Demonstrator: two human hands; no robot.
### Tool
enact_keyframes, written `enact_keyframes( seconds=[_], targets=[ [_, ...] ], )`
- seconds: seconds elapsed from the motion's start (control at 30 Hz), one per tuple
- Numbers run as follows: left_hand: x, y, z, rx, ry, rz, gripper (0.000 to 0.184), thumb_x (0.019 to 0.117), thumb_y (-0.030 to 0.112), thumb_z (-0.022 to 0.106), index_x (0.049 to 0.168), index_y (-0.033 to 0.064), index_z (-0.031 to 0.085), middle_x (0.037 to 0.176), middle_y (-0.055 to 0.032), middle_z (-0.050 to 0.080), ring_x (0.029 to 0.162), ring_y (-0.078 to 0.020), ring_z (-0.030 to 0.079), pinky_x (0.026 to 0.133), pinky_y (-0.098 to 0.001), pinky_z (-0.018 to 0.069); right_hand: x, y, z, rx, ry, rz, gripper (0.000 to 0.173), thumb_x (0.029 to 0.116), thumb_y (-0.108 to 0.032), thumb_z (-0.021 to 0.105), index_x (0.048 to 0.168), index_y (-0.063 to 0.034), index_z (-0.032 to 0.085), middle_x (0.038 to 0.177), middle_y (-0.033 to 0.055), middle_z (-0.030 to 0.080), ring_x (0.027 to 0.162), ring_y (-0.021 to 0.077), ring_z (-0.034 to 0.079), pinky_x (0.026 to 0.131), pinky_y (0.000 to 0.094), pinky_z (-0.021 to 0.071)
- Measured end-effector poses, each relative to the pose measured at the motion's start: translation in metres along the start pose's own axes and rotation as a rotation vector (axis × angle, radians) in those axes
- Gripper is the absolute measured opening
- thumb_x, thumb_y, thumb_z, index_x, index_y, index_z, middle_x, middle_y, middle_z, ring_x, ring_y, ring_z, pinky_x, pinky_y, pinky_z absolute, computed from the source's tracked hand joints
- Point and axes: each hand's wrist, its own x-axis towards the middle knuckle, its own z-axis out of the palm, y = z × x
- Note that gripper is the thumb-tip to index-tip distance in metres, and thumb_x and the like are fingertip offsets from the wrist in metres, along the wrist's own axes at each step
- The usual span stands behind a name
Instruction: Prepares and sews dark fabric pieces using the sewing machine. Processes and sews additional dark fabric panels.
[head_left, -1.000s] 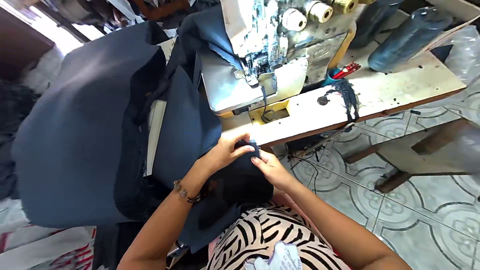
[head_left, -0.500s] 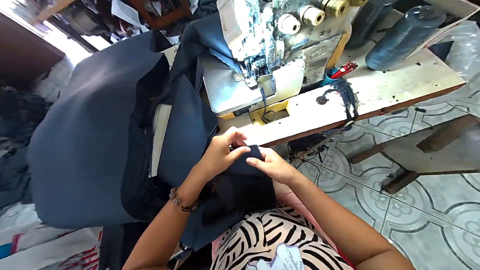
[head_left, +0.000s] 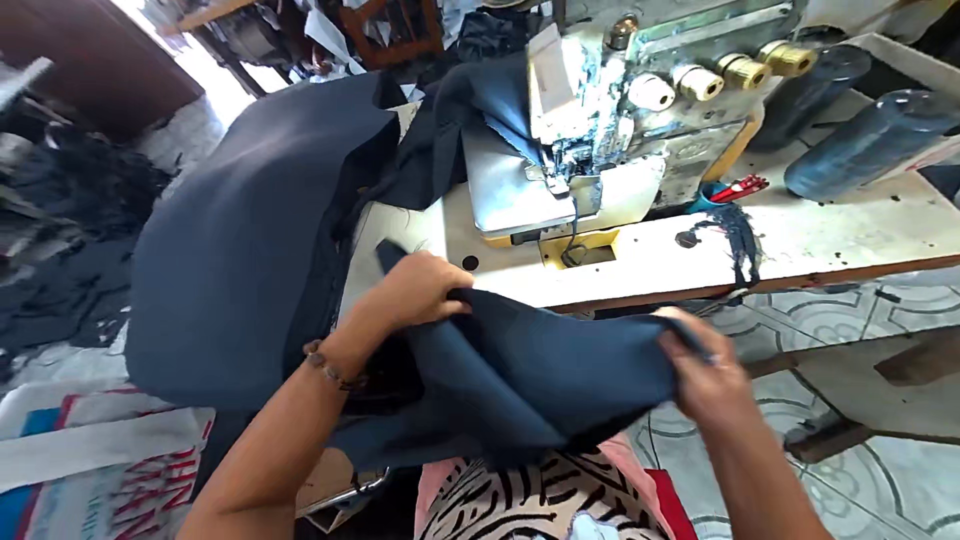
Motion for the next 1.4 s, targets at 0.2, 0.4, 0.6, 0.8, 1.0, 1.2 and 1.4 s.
enact_keyframes(
  seconds=[0.2,0.4,0.6,0.8,1.0,1.2,1.4],
  targets=[
    [-0.066,-0.028,-0.017,-0.349,0.004,-0.320,0.006,0.0917,0.014,0.075,0.092,0.0075,0.075,0.080,-0.0025,0.071,0.072,-0.0134,0.068,0.069,-0.0399,0.0574,0.010,-0.009,-0.034,0.110,0.535,0.370,0.022,0.1076,-0.011,0.038,0.124,-0.0060,0.053,0.098,-0.0121,0.069,0.093,-0.0042,0.067,0.087,0.0188,0.0575],
    [-0.109,-0.011,-0.039,-0.864,0.669,-0.347,0.008,0.0880,0.004,0.071,0.093,0.0103,0.069,0.080,0.0088,0.071,0.070,0.0020,0.066,0.066,-0.0179,0.0568,0.019,0.014,-0.023,0.021,0.465,0.480,0.028,0.1068,-0.013,0.044,0.132,-0.0011,0.044,0.106,-0.0099,0.063,0.096,-0.0108,0.063,0.089,0.0137,0.0539],
    [-0.111,0.026,-0.082,-0.721,0.806,-0.554,0.014,0.0836,-0.015,0.067,0.085,-0.0013,0.064,0.070,0.0022,0.065,0.061,0.0015,0.058,0.061,-0.0156,0.0525,0.027,0.031,-0.031,0.027,0.338,0.355,0.028,0.1043,-0.008,0.044,0.128,0.0060,0.046,0.111,-0.0022,0.064,0.103,-0.0035,0.064,0.097,0.0194,0.0519],
    [-0.117,0.020,-0.075,-0.580,0.747,-0.373,0.003,0.0906,0.004,0.072,0.091,0.0017,0.070,0.073,0.0041,0.068,0.063,0.0030,0.060,0.060,-0.0141,0.0523,0.024,0.043,-0.054,-0.037,0.285,0.359,0.034,0.1057,-0.015,0.044,0.132,0.0058,0.047,0.118,0.0030,0.065,0.111,0.0029,0.064,0.102,0.0224,0.0504],
    [-0.118,0.022,-0.076,-0.570,0.743,-0.374,0.006,0.0909,0.008,0.073,0.087,0.0042,0.070,0.068,0.0061,0.063,0.058,0.0040,0.055,0.054,-0.0128,0.0470,0.018,0.034,-0.051,-0.053,0.287,0.409,0.038,0.1063,-0.015,0.043,0.137,0.0062,0.044,0.122,0.0048,0.061,0.113,0.0013,0.061,0.102,0.0204,0.0480],
    [-0.128,0.026,-0.084,-0.490,0.455,-0.471,0.007,0.0916,0.012,0.073,0.091,0.0049,0.074,0.077,0.0032,0.068,0.067,0.0013,0.060,0.063,-0.0176,0.0516,0.021,0.026,-0.048,-0.023,0.320,0.349,0.027,0.1042,-0.011,0.047,0.127,0.0033,0.047,0.110,-0.0035,0.065,0.104,-0.0017,0.065,0.098,0.0205,0.0524],
    [-0.143,0.019,-0.102,-0.534,0.600,-0.771,0.021,0.1085,0.013,0.049,0.124,0.0031,0.059,0.096,-0.0077,0.070,0.072,-0.0091,0.069,0.068,-0.0295,0.0611,-0.006,-0.021,-0.024,-0.054,-0.226,0.129,0.017,0.1019,-0.022,0.060,0.115,-0.0151,0.069,0.106,-0.0187,0.073,0.100,-0.0096,0.065,0.093,0.0179,0.0549]
  ],
)
